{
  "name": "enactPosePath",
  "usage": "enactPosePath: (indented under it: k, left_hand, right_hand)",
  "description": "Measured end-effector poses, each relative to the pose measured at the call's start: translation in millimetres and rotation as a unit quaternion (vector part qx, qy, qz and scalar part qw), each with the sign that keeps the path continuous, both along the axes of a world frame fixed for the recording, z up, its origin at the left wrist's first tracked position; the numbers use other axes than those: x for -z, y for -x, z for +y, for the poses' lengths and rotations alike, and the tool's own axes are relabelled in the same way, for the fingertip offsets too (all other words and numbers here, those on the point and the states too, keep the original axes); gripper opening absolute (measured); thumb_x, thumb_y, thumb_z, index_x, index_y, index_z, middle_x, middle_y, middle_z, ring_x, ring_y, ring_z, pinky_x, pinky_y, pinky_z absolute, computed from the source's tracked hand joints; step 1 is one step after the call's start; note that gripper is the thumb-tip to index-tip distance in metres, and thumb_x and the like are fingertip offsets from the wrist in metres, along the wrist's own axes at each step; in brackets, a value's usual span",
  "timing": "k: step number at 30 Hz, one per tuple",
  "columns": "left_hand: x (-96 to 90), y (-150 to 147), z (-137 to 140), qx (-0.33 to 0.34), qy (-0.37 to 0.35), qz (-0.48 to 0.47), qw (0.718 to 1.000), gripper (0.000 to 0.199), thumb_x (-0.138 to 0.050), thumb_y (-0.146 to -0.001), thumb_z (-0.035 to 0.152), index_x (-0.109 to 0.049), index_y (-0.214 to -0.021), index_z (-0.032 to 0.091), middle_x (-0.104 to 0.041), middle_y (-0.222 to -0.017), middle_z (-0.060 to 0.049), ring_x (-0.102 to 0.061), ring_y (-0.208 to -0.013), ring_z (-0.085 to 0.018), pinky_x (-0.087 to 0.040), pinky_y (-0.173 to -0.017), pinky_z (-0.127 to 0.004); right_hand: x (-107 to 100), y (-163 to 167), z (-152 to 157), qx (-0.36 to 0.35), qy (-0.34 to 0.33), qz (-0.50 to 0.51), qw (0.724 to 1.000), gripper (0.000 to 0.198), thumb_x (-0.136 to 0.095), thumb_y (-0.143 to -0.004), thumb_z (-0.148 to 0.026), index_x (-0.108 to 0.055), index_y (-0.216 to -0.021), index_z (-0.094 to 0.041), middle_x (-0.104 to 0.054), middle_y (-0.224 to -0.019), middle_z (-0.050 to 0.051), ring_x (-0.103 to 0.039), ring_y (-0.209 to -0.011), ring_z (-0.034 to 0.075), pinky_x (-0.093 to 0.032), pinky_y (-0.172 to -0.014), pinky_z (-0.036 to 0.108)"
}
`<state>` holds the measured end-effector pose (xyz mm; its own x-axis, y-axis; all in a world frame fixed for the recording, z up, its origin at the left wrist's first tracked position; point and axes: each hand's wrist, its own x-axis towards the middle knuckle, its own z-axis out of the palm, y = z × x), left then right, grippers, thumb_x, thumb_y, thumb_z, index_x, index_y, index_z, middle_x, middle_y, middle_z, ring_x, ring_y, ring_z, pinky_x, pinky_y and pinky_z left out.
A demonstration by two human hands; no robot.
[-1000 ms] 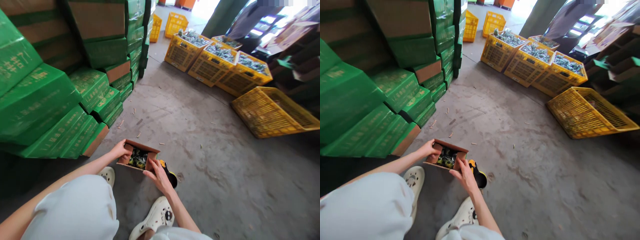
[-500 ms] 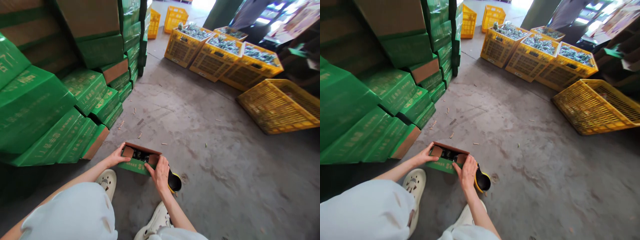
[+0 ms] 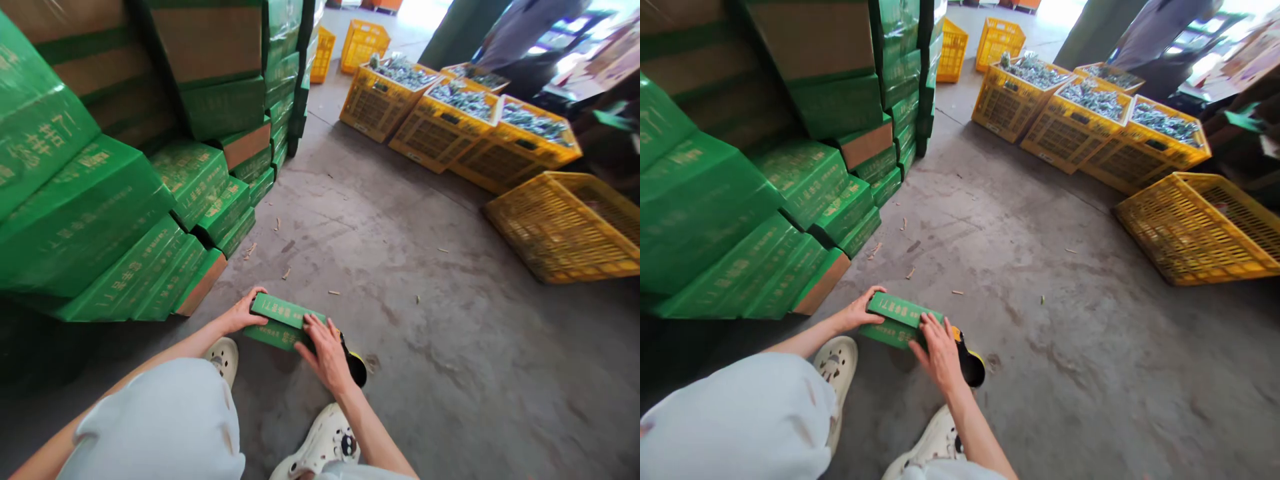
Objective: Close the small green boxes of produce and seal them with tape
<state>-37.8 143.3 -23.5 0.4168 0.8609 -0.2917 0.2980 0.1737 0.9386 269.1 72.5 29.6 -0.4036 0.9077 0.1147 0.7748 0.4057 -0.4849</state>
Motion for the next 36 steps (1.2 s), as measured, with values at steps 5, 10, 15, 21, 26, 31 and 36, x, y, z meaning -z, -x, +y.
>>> enactPosePath:
  k: [5, 10, 15, 21, 26, 31, 36]
  left_hand:
    - [0.9, -1, 3, 0.010, -0.114, 0.100, 0.988, 0.086, -0.078, -0.080, 0.050, -0.041, -0.154, 0.025, -0.047, -0.157, -0.015, -0.049, -0.142, -0.036, -0.044, -0.113, -0.050]
    - [-6.9, -16, -14, 0.132, -0.348, 0.310, 0.875, 0.070, -0.053, -0.101, 0.044, -0.029, -0.165, 0.028, -0.023, -0.174, -0.010, -0.010, -0.162, -0.032, -0.008, -0.129, -0.058]
    - [-1.2, -27, -32, 0.165, -0.431, 0.366, 0.808, 0.120, -0.055, -0.085, 0.083, -0.014, -0.167, 0.006, -0.012, -0.173, -0.024, -0.008, -0.162, -0.037, -0.010, -0.130, -0.051]
    - [0.5, -22, -24, 0.186, -0.452, 0.374, 0.788, 0.125, -0.063, -0.080, 0.083, -0.016, -0.166, 0.006, -0.017, -0.172, -0.024, -0.011, -0.161, -0.038, -0.012, -0.130, -0.052]
    - [-3.0, -23, -22, 0.186, -0.458, 0.371, 0.786, 0.112, -0.066, -0.084, 0.075, -0.024, -0.166, 0.011, -0.022, -0.171, -0.023, -0.015, -0.161, -0.038, -0.016, -0.130, -0.053]
    - [-3.5, -22, -25, 0.188, -0.461, 0.372, 0.783, 0.105, -0.066, -0.087, 0.071, -0.027, -0.165, 0.015, -0.023, -0.172, -0.021, -0.015, -0.161, -0.039, -0.020, -0.128, -0.054]
    - [-1.4, -20, -27, 0.185, -0.471, 0.362, 0.783, 0.104, -0.065, -0.088, 0.070, -0.023, -0.167, 0.017, -0.022, -0.172, -0.019, -0.014, -0.161, -0.038, -0.022, -0.128, -0.054]
  right_hand:
    - [14, -2, -9, -0.007, 0.021, -0.063, 0.998, 0.051, -0.052, -0.106, -0.036, -0.047, -0.154, -0.020, -0.056, -0.154, 0.014, -0.047, -0.148, 0.028, -0.031, -0.124, 0.060]
    - [22, 0, -6, -0.004, 0.025, -0.109, 0.994, 0.054, -0.049, -0.108, -0.037, -0.042, -0.160, -0.027, -0.051, -0.159, 0.009, -0.044, -0.150, 0.026, -0.026, -0.126, 0.059]
    - [36, 6, -17, 0.020, 0.009, -0.155, 0.988, 0.058, -0.042, -0.109, -0.037, -0.032, -0.165, -0.025, -0.042, -0.164, 0.010, -0.035, -0.155, 0.028, -0.021, -0.126, 0.059]
    - [33, 15, -22, 0.018, -0.011, -0.205, 0.978, 0.105, -0.056, -0.094, -0.072, -0.015, -0.169, -0.012, -0.021, -0.172, 0.020, -0.015, -0.160, 0.038, -0.016, -0.124, 0.066]
    - [25, 20, -1, 0.033, -0.003, -0.229, 0.973, 0.112, -0.061, -0.087, -0.077, -0.021, -0.168, -0.010, -0.014, -0.172, 0.026, -0.014, -0.160, 0.040, -0.012, -0.125, 0.063]
    - [23, 23, 12, 0.020, 0.012, -0.193, 0.981, 0.109, -0.060, -0.086, -0.079, -0.025, -0.167, -0.015, -0.024, -0.170, 0.024, -0.015, -0.159, 0.040, -0.008, -0.125, 0.063]
    - [27, -14, -13, 0.177, 0.021, -0.080, 0.981, 0.073, -0.040, -0.102, -0.065, -0.045, -0.155, -0.014, -0.045, -0.160, 0.022, -0.038, -0.150, 0.034, -0.032, -0.120, 0.052]
